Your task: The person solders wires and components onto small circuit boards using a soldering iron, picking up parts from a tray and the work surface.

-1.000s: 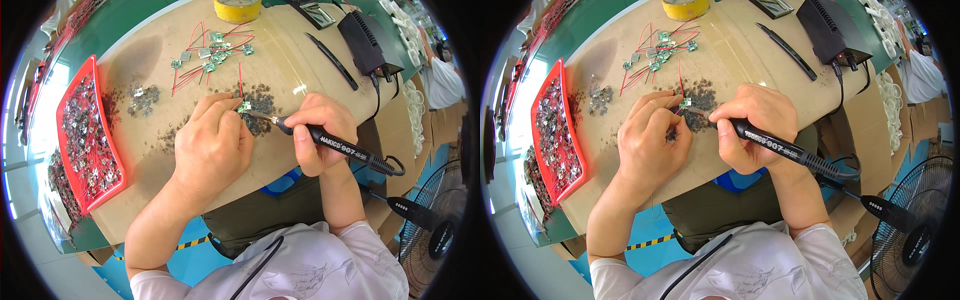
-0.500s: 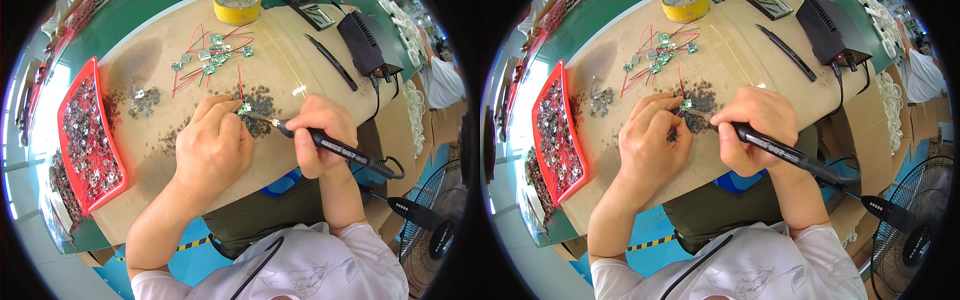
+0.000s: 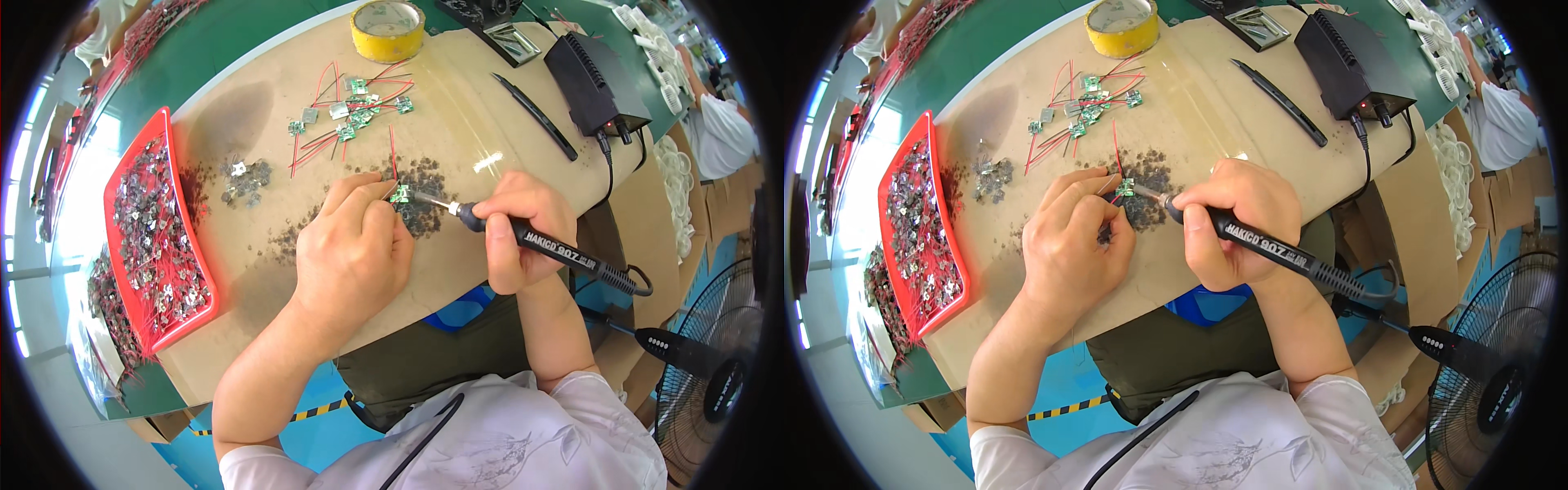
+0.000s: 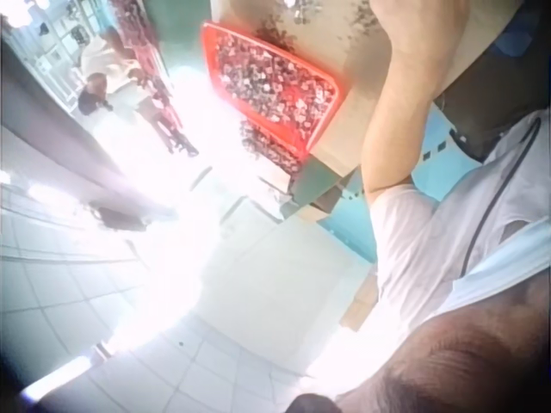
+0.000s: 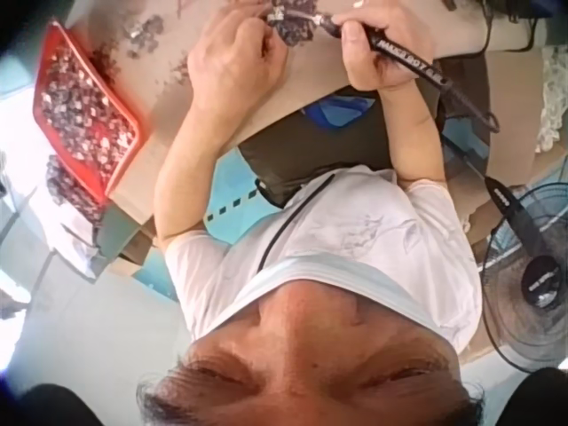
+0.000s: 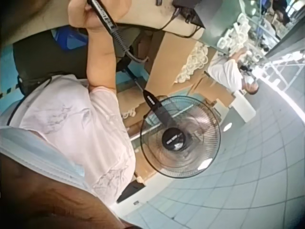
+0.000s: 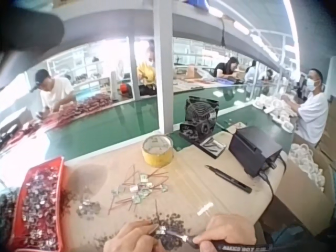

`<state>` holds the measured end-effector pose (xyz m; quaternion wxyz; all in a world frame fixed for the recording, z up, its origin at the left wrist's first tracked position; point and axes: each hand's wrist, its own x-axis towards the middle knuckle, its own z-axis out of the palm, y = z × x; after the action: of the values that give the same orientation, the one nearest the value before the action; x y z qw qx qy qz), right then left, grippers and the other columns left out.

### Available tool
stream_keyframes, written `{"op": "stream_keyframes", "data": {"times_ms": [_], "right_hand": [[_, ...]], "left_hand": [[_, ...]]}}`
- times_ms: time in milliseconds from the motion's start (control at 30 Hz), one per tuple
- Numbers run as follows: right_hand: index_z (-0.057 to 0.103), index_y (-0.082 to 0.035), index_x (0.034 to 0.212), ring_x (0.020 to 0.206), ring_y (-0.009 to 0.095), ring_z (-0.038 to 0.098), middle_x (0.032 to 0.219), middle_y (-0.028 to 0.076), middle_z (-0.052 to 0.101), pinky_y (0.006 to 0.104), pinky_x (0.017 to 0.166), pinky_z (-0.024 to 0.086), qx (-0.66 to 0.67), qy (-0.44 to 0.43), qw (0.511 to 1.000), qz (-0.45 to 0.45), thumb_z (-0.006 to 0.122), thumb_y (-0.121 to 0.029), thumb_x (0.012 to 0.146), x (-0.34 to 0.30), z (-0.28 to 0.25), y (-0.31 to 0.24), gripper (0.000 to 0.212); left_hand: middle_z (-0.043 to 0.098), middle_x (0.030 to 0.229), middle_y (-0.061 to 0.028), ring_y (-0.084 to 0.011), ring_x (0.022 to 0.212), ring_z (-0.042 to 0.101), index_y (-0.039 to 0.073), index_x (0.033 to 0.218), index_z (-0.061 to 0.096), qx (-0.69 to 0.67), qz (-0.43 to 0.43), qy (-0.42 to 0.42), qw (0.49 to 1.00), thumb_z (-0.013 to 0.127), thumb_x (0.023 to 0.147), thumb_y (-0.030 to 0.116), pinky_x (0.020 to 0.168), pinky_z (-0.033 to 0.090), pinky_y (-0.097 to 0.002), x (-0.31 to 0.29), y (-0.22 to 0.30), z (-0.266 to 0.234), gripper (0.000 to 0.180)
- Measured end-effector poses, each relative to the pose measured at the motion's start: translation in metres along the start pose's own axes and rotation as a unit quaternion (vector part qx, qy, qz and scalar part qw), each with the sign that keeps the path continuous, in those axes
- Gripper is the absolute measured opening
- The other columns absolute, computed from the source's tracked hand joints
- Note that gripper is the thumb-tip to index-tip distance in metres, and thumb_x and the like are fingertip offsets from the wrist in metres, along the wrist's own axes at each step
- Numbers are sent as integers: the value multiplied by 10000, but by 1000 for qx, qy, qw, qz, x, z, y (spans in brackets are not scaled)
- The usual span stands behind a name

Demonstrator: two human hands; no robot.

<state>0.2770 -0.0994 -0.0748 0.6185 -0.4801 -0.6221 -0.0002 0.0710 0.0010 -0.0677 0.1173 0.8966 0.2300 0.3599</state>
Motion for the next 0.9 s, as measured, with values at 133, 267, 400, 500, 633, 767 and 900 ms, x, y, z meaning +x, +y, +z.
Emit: {"op": "stream_keyframes", "data": {"times_ms": [133,267,400,500,633,767,900], "right_hand": [[716,-34,962,502,196,506,700,49,653,340,496,407,-12,-22,999,-30,750,-14,875,0,0,-1,95],[717,-36,960,508,201,522,725,52,670,342,500,421,-16,-36,999,-32,754,-17,878,1,1,-2,92],[720,-36,954,513,204,530,750,51,685,345,504,434,-19,-38,998,-35,763,-22,881,1,3,-2,87],[721,-34,952,514,204,531,751,53,688,343,503,436,-23,-43,998,-41,764,-24,883,1,2,-1,81],[719,-31,951,512,205,532,756,55,695,342,501,435,-26,-46,998,-43,761,-18,881,2,3,-1,83],[716,-29,950,508,205,530,751,56,698,341,496,430,-19,-46,998,-41,755,-7,878,2,3,-1,84],[710,-22,947,502,212,522,736,64,689,341,491,424,8,-19,999,-42,741,1,883,-2,-2,-1,75]], "left_hand": [[819,1104,-164,-357,1094,809,21,871,665,-7,-6,0,1000,806,790,-63,768,682,-432,0,1,0,183],[821,1100,-168,-363,1091,808,19,870,669,-5,-3,0,1000,808,786,-60,786,680,-441,0,0,0,180],[820,1098,-170,-366,1090,807,17,867,672,-5,-9,-2,1000,807,781,-59,794,678,-443,0,1,0,177],[820,1094,-171,-367,1088,807,17,864,671,-6,-7,2,1000,806,778,-59,796,678,-443,0,0,0,177],[821,1092,-173,-368,1084,808,17,862,670,-8,-10,-1,1000,805,777,-61,798,677,-442,1,2,-1,178],[821,1092,-176,-369,1082,808,16,867,667,-11,-9,-2,1000,804,775,-65,799,676,-442,1,1,0,184],[821,1095,-178,-371,1081,808,18,872,664,-10,-8,-4,1000,804,774,-69,798,676,-442,1,1,-1,191]]}}
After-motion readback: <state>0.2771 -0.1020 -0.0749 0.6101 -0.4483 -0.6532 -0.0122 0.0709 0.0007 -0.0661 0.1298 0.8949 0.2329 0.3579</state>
